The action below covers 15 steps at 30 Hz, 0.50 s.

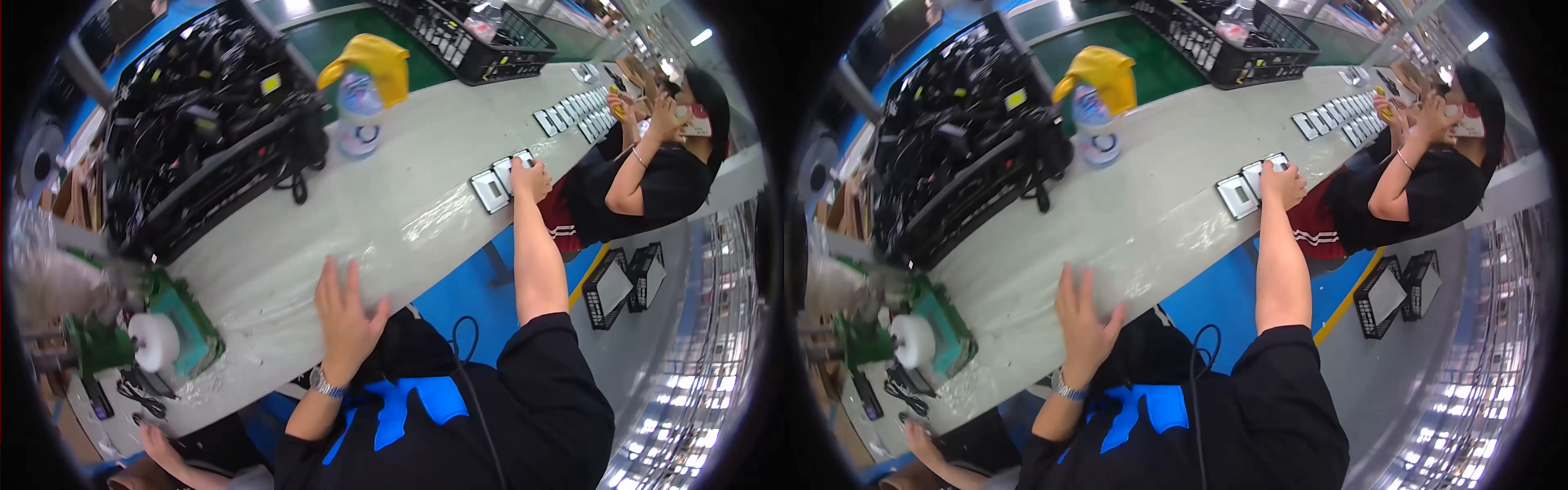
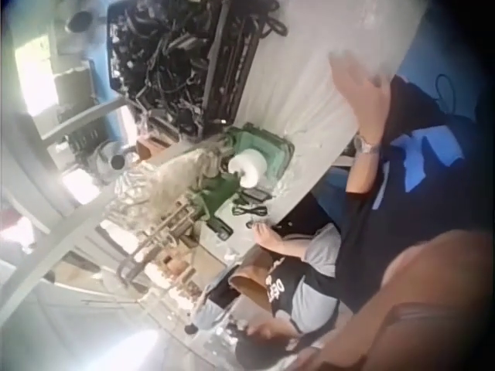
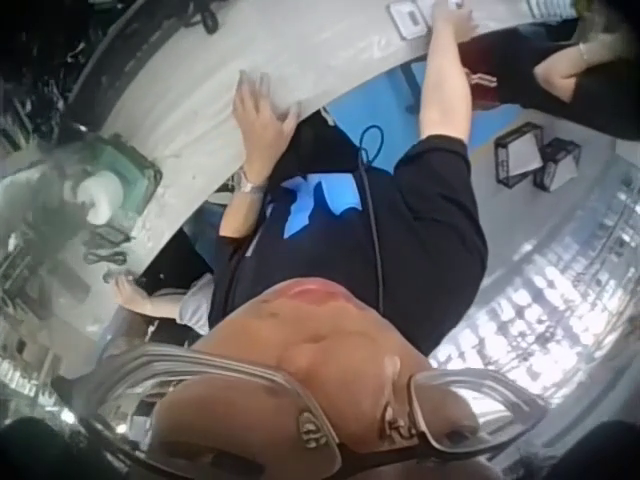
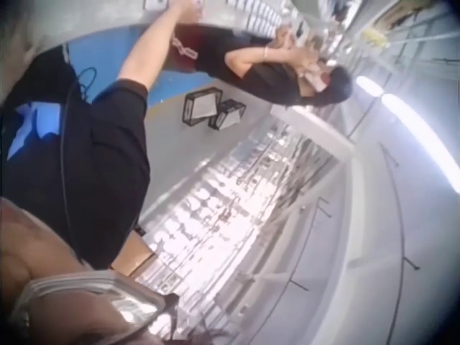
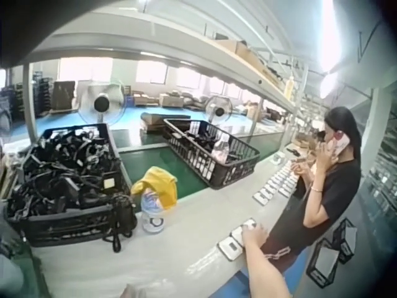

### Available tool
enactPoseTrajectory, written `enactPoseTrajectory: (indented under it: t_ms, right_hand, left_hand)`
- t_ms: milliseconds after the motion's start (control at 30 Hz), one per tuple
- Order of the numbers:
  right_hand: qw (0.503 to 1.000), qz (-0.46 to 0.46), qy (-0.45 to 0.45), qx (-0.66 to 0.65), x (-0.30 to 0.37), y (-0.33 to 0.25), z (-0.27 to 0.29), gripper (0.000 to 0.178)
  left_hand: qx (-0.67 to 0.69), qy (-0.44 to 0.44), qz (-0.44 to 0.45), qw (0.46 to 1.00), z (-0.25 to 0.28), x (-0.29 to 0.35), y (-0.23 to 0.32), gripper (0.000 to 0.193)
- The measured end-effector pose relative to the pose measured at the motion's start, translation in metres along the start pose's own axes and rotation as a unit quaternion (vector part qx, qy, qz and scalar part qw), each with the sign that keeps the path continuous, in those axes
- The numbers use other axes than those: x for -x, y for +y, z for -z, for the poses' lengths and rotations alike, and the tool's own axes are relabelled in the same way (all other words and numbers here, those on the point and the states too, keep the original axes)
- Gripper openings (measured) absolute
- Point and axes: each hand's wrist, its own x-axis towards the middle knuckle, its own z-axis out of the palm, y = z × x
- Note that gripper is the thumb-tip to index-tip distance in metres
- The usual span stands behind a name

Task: Assembling and cleaning small solar-powered LED garden lights at a factory workstation.

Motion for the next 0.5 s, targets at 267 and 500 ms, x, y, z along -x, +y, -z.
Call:
enactPoseTrajectory:
  t_ms: [267, 500]
  right_hand:
    - [0.957, 0.268, -0.089, -0.058, 0.012, -0.001, 0.005, 0.069]
    - [0.931, 0.317, -0.138, -0.115, -0.008, 0.02, 0.011, 0.063]
  left_hand:
    - [0.075, -0.028, -0.052, 0.995, -0.002, -0.009, 0.016, 0.071]
    - [0.029, -0.057, -0.128, 0.99, -0.065, -0.071, 0.059, 0.074]
